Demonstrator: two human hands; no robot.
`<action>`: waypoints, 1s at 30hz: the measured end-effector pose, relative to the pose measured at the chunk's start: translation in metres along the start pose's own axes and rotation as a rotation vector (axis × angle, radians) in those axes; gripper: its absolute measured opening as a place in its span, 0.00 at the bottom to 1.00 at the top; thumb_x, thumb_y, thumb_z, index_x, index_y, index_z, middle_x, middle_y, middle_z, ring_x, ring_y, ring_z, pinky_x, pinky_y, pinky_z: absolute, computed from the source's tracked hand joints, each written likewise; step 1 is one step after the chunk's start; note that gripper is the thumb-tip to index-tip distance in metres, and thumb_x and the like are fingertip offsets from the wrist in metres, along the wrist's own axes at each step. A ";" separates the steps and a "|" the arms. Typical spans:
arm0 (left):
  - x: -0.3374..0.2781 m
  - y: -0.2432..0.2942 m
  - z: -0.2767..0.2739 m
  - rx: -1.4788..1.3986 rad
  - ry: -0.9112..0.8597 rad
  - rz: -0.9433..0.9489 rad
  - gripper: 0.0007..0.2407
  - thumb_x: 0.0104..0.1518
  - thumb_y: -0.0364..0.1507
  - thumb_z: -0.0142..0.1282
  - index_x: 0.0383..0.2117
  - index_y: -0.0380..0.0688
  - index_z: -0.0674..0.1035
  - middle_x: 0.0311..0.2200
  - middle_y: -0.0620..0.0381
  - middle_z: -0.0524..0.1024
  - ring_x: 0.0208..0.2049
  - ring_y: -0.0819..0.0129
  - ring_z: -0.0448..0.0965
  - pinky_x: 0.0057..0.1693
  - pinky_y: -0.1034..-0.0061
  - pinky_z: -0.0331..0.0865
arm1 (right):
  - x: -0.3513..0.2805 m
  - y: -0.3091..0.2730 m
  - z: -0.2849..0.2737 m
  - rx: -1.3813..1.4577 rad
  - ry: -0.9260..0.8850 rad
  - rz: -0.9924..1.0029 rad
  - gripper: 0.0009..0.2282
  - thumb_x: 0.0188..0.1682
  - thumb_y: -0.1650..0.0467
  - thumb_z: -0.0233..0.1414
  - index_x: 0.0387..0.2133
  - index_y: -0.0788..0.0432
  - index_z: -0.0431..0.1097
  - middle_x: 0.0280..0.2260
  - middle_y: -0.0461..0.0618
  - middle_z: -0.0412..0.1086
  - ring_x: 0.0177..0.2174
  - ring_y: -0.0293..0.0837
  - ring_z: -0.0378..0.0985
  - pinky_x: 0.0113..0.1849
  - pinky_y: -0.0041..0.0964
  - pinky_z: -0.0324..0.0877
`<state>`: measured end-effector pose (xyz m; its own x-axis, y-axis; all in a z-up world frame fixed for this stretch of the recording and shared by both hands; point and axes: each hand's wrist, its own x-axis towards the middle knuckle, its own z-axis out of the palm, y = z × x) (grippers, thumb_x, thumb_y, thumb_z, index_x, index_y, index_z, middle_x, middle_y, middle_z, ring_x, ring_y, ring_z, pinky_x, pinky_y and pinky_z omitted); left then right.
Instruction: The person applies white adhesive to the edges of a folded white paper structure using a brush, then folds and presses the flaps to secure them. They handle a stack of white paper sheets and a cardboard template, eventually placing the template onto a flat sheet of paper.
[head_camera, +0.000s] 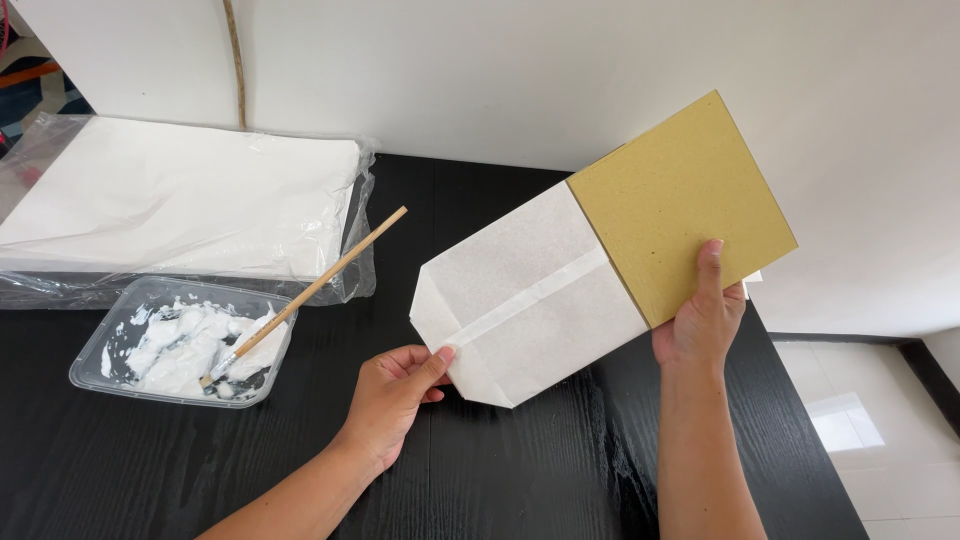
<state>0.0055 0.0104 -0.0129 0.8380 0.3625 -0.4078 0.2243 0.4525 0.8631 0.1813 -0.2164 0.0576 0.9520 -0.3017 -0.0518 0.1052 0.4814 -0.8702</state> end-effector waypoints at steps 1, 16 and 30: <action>0.000 -0.001 0.000 0.014 0.008 0.010 0.08 0.56 0.29 0.65 0.25 0.36 0.86 0.28 0.49 0.86 0.33 0.65 0.84 0.40 0.77 0.74 | 0.001 0.001 -0.001 -0.002 -0.025 -0.019 0.15 0.43 0.59 0.61 0.39 0.49 0.71 0.45 0.41 0.78 0.45 0.43 0.84 0.44 0.44 0.84; 0.006 -0.009 0.000 -0.120 -0.054 0.028 0.07 0.54 0.26 0.65 0.25 0.33 0.83 0.29 0.44 0.86 0.33 0.59 0.85 0.46 0.67 0.83 | 0.040 -0.013 -0.032 0.047 0.147 -0.118 0.17 0.40 0.60 0.65 0.38 0.50 0.69 0.42 0.45 0.81 0.40 0.44 0.86 0.41 0.45 0.87; -0.015 0.027 0.008 -0.070 -0.063 -0.099 0.18 0.47 0.23 0.64 0.47 0.36 0.83 0.47 0.46 0.86 0.48 0.57 0.84 0.52 0.67 0.77 | 0.022 -0.012 -0.016 -0.007 0.119 0.026 0.23 0.36 0.59 0.66 0.42 0.52 0.67 0.43 0.44 0.79 0.41 0.43 0.85 0.40 0.42 0.84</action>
<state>0.0032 0.0106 0.0189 0.8439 0.2622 -0.4682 0.2736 0.5403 0.7957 0.1964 -0.2417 0.0595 0.9134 -0.3852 -0.1319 0.0787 0.4849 -0.8710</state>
